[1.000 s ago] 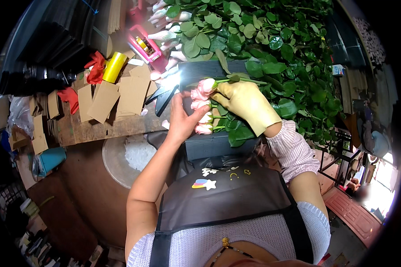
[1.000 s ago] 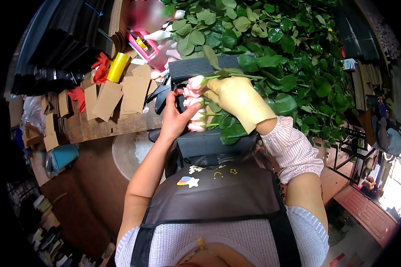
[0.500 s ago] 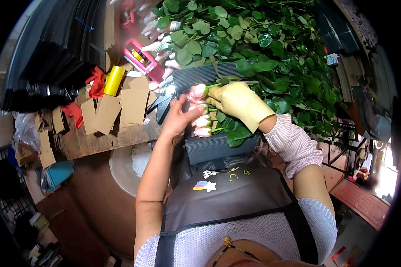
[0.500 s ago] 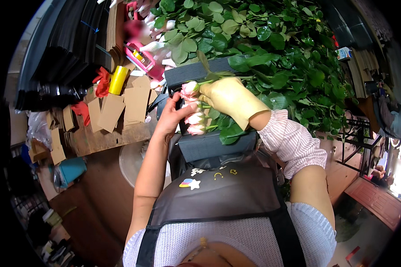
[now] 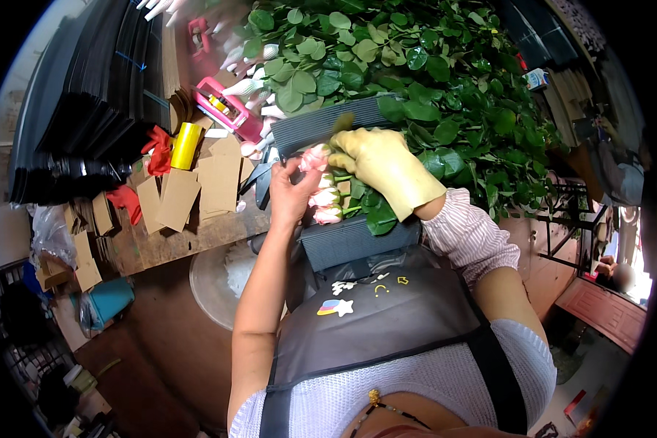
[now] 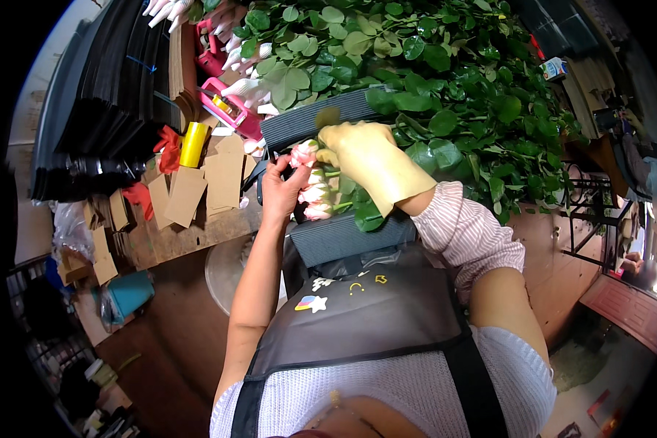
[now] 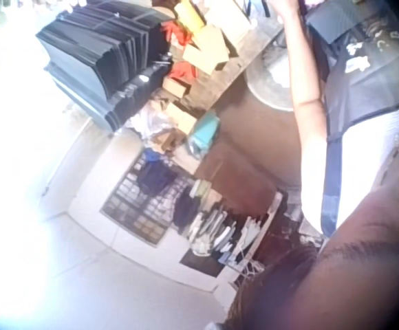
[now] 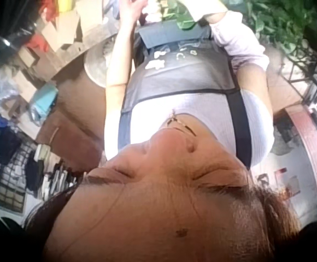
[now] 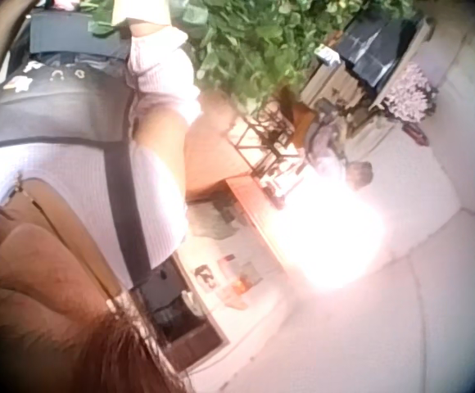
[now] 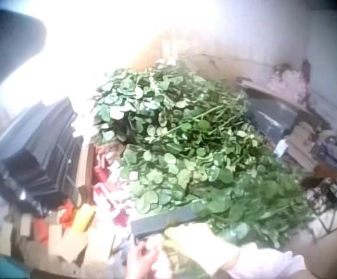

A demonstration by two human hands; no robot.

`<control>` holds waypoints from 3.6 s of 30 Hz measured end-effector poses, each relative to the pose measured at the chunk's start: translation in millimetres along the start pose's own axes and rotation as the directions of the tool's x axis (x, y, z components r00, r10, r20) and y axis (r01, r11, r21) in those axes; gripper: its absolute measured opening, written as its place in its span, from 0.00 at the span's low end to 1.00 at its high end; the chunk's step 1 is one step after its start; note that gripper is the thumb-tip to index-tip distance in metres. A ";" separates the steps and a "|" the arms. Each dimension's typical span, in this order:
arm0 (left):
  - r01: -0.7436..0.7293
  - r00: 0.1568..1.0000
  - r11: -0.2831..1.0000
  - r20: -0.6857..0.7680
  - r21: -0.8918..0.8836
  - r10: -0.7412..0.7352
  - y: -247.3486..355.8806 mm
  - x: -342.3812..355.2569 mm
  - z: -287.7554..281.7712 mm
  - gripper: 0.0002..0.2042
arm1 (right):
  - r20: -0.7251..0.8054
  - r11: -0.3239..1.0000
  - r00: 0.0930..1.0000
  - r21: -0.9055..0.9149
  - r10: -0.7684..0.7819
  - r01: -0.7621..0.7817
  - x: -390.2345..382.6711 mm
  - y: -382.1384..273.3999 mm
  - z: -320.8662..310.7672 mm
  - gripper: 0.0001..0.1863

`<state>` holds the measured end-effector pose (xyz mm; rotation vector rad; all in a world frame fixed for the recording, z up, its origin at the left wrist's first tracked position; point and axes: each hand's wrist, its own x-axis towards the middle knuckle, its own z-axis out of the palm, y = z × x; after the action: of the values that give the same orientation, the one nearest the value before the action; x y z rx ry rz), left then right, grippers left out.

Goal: The person arranges white flowers and green leaves into a black rectangular container. They use a stapler to secure the arrangement and handle various floral materials on a cluttered table.

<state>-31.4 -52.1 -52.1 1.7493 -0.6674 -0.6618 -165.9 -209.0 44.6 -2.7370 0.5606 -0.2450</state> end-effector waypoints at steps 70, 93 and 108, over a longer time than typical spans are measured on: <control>-0.240 0.967 0.971 -0.088 0.002 0.240 -24.7 1.9 17.9 0.15 | 0.486 0.617 0.854 0.619 0.185 -0.486 48.1 -46.9 -76.8 0.17; -0.504 0.672 0.615 0.723 0.606 -0.161 109.7 26.8 -10.3 0.62 | 0.353 0.987 0.929 0.066 0.113 -0.146 -2.7 -11.8 -19.9 0.23; -0.554 0.675 0.523 0.717 0.648 -0.174 109.5 23.2 -14.6 0.60 | 0.197 0.698 0.963 0.716 -0.182 -0.015 -133.5 -15.9 -61.2 0.20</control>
<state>-17.1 -86.2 54.5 2.1766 -2.0426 -0.9494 -295.8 -158.4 93.8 -1.9755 0.1922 -0.0941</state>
